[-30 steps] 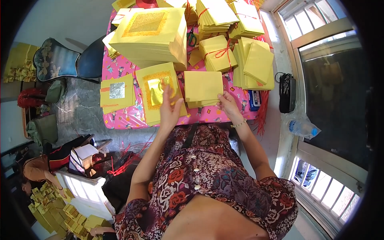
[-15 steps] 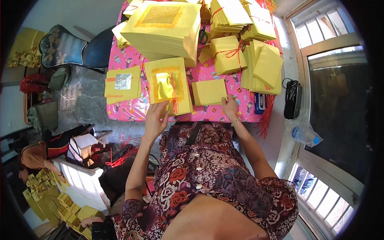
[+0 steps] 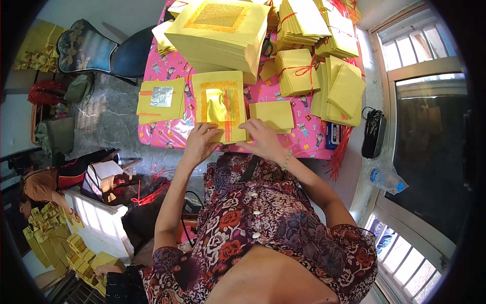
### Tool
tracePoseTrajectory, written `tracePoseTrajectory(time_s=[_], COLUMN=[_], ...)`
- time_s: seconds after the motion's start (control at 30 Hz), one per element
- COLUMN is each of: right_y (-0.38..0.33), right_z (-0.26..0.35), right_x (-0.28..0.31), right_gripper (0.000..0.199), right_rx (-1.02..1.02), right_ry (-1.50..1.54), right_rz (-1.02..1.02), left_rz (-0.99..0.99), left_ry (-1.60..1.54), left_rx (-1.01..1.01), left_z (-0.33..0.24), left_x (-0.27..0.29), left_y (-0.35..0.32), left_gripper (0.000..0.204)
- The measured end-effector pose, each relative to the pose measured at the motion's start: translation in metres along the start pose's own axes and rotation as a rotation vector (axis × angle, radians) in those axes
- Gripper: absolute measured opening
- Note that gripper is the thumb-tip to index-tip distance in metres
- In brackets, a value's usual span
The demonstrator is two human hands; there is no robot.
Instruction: Stacking and organizing bundles of yellow paper on a table.
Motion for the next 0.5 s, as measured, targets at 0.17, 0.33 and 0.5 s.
tracePoseTrajectory(time_s=[0.17, 0.33, 0.5], right_y=[0.011, 0.016, 0.019], right_z=[0.002, -0.007, -0.020], right_x=[-0.024, -0.021, -0.024], right_gripper=[0.034, 0.019, 0.015], right_rx=[0.129, 0.073, -0.143], right_ry=[-0.072, 0.098, 0.242], right_rz=[0.118, 0.110, 0.128], left_rz=[0.033, -0.008, -0.032], left_ry=[-0.095, -0.261, -0.330], left_rx=[0.050, 0.133, 0.158], left_z=[0.009, 0.029, 0.040], left_x=[0.005, -0.003, -0.010], left_y=[0.006, 0.003, 0.003], left_gripper=[0.033, 0.012, 0.012])
Point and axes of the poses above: each hand's wrist, its own y-axis towards the middle knuckle, its own x-axis out of the back of the hand, z = x × y, the point moved 8 cm from there along y, towards the middle knuckle, and after that the axes turned 1 degree about x, right-handed, at the moved point
